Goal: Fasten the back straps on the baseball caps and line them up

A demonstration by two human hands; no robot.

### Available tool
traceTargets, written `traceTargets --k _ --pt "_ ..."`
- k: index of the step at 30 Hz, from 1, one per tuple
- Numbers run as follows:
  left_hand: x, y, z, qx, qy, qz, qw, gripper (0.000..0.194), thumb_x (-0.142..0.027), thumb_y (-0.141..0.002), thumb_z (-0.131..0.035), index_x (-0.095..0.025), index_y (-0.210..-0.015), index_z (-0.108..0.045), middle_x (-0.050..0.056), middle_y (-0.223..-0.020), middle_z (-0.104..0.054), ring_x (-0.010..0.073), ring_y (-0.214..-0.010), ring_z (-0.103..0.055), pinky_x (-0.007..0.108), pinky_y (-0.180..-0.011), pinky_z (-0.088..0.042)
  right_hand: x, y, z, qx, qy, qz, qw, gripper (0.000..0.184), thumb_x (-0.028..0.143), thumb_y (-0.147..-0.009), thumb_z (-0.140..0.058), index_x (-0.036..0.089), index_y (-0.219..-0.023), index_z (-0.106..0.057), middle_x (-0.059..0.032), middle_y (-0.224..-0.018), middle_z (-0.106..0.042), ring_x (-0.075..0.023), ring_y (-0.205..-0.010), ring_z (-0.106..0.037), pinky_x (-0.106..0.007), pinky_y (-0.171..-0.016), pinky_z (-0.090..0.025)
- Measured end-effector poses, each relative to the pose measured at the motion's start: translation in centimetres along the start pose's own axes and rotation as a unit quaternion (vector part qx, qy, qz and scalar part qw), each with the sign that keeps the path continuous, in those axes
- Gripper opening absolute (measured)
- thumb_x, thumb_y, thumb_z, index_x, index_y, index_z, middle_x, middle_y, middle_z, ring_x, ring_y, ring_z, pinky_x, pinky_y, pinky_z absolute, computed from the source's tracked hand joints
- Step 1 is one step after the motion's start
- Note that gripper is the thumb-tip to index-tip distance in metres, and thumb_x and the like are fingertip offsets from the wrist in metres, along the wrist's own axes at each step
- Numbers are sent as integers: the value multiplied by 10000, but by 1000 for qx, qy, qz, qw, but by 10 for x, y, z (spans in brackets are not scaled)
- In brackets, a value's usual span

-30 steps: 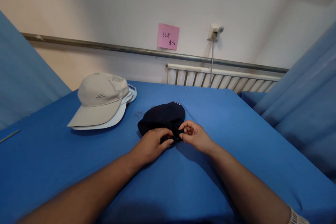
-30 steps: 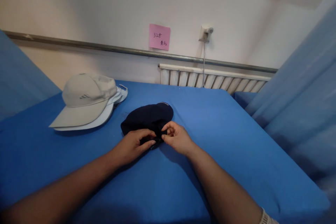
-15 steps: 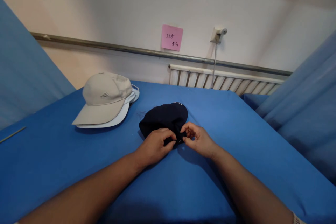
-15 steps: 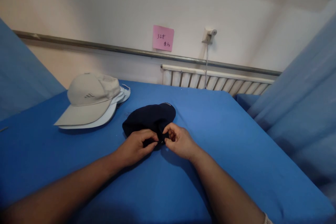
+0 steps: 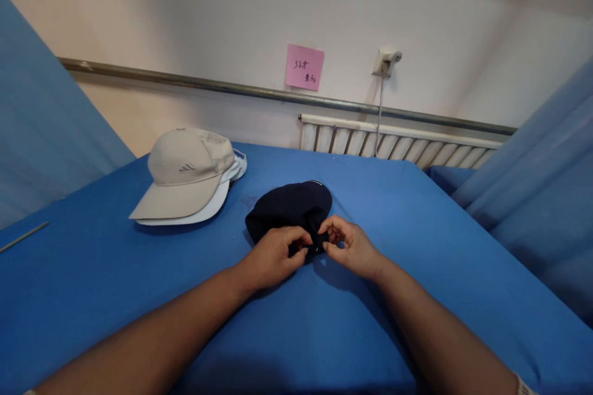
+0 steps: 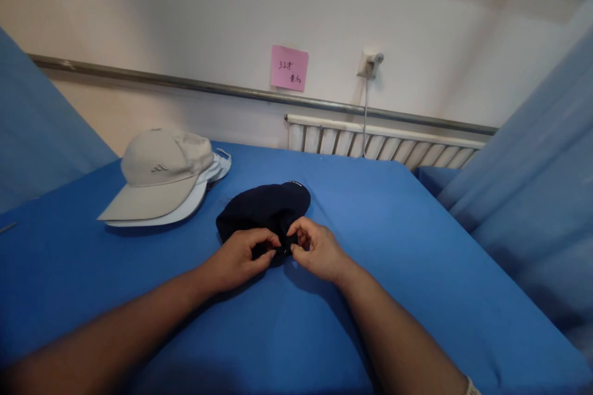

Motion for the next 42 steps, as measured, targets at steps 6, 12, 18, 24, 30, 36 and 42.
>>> traceTargets --k 6,12,18,24,30,36,42 --pt "2 0 -2 7 -14 -15 1000 192 -128 -824 -537 -180 -930 -688 21 -855 -696 134 -737 -624 239 -690 -450 2 1 -2 5 -2 2 1000 220 131 -747 -585 223 -947 -572 50 -710 -512 -100 -636 -477 -238 -616 -401" --pt "1 0 -1 -1 -61 -37 997 172 -156 -848 -551 -184 -923 -702 35 -858 -703 157 -787 -636 265 -740 -458 4 1 -6 8 -67 -2 998 198 160 -740 -589 220 -925 -553 57 -690 -487 -97 -618 -456 -236 -593 -381" --pt "-2 1 -4 6 -124 -62 990 137 -147 -838 -561 -176 -873 -691 38 -839 -693 166 -789 -622 278 -738 -455 3 1 -10 15 -103 -13 994 202 168 -733 -594 221 -922 -547 64 -673 -461 -97 -606 -426 -237 -577 -358" --pt "1 1 -5 -13 -94 -40 995 123 -174 -848 -569 -198 -884 -684 21 -848 -694 160 -801 -620 272 -738 -453 3 0 -8 9 -125 -15 992 193 196 -734 -624 219 -912 -553 63 -681 -454 -94 -605 -415 -236 -570 -359" --pt "1 0 -3 -18 -46 -6 999 127 -223 -887 -541 -195 -888 -665 7 -828 -684 144 -743 -622 267 -712 -457 -2 -4 -9 -20 -198 -59 978 239 259 -694 -714 212 -869 -559 80 -621 -481 -83 -548 -474 -230 -551 -409" --pt "-4 4 0 -58 -47 -44 996 283 -317 -841 -649 -198 -1096 -615 75 -1110 -631 208 -995 -601 344 -872 -479 -15 -1 -8 -79 -366 -167 912 374 341 -643 -817 188 -874 -565 39 -656 -597 -122 -578 -616 -283 -605 -526" --pt "4 3 5 -89 -39 -15 995 190 -219 -909 -520 -200 -1061 -633 44 -994 -677 179 -899 -634 318 -827 -489 -11 -4 -9 -43 -363 -126 922 399 283 -666 -794 184 -988 -580 19 -727 -603 -134 -672 -634 -294 -676 -536"
Point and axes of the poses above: each hand's wrist, its own y-axis away from the middle knuckle, its own z-axis out of the back of the hand, x = y × z, the point moved 6 cm from there along -y, towards the middle knuckle
